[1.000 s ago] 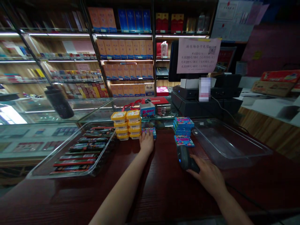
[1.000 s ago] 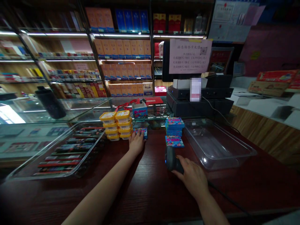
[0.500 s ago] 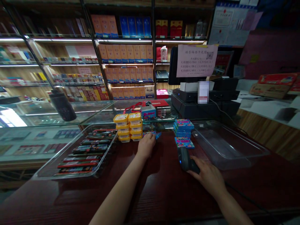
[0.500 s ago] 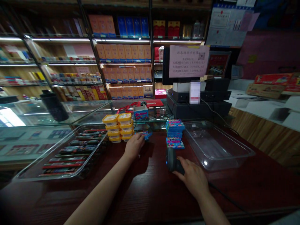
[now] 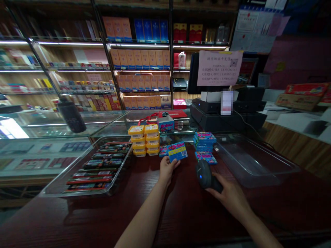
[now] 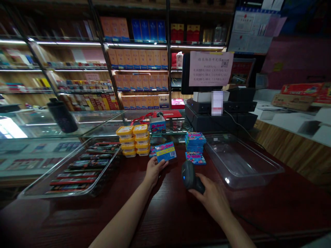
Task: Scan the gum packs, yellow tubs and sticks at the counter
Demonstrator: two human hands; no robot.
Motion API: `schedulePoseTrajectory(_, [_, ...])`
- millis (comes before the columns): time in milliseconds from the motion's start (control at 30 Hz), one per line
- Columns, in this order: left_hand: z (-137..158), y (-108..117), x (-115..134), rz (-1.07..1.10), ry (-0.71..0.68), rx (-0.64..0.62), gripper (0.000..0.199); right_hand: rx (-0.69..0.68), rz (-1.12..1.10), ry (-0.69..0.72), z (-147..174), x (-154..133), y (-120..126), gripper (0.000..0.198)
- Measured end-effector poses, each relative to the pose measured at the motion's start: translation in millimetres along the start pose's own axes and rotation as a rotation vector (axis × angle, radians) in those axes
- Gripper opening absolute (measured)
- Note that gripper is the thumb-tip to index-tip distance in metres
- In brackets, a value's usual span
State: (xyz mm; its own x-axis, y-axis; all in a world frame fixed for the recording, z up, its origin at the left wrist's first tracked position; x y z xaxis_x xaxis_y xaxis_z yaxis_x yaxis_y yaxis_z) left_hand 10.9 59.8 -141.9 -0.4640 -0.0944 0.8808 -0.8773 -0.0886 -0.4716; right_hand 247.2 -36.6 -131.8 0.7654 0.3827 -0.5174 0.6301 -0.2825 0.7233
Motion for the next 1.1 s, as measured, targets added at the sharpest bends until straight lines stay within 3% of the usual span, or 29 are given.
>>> schedulePoseTrajectory(133, [-1,1,-1,0.017,-0.006,-0.021,0.047,0.001,-0.385,-0.155,-6,-27,4,0.044])
schedulePoseTrajectory(233, [-2,1,-2,0.026,-0.008,-0.030,0.048,-0.134,-0.604,-0.345,-9,-43,7,0.036])
schedulePoseTrajectory(300, [-2,1,-2,0.027,-0.004,-0.034,0.047,-0.178,-0.708,-0.400,-9,-50,8,0.032])
schedulePoseTrajectory(600, [-6,1,-5,0.007,-0.005,-0.019,0.043,-0.173,-0.791,-0.417,-5,-55,9,0.033])
schedulePoseTrajectory(867, [-3,2,-3,0.049,0.015,-0.045,0.047,-0.181,-0.683,-0.391,-3,-51,12,0.037])
schedulePoseTrajectory(1000, [-2,1,-3,0.047,0.003,-0.044,0.046,-0.113,-0.337,-0.179,-6,-43,20,0.045])
schedulePoseTrajectory(1100, [-1,0,-3,0.030,-0.008,-0.032,0.045,-0.150,0.018,-0.012,-9,-26,21,0.045])
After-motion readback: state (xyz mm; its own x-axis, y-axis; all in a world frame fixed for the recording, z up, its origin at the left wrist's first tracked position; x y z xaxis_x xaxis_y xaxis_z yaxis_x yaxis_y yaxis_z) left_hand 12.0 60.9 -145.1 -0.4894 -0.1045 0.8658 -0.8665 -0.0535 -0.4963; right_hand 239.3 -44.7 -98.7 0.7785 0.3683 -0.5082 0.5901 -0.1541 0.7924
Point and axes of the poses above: each hand's wrist, its own z-axis away from the middle knuckle, its own y-axis out of the back of the hand, x = y × z, the point moved 1 cm from there along -z, towards the middle knuckle, and after that the axes turned 4 degrees about y, right-handed, at the moved point
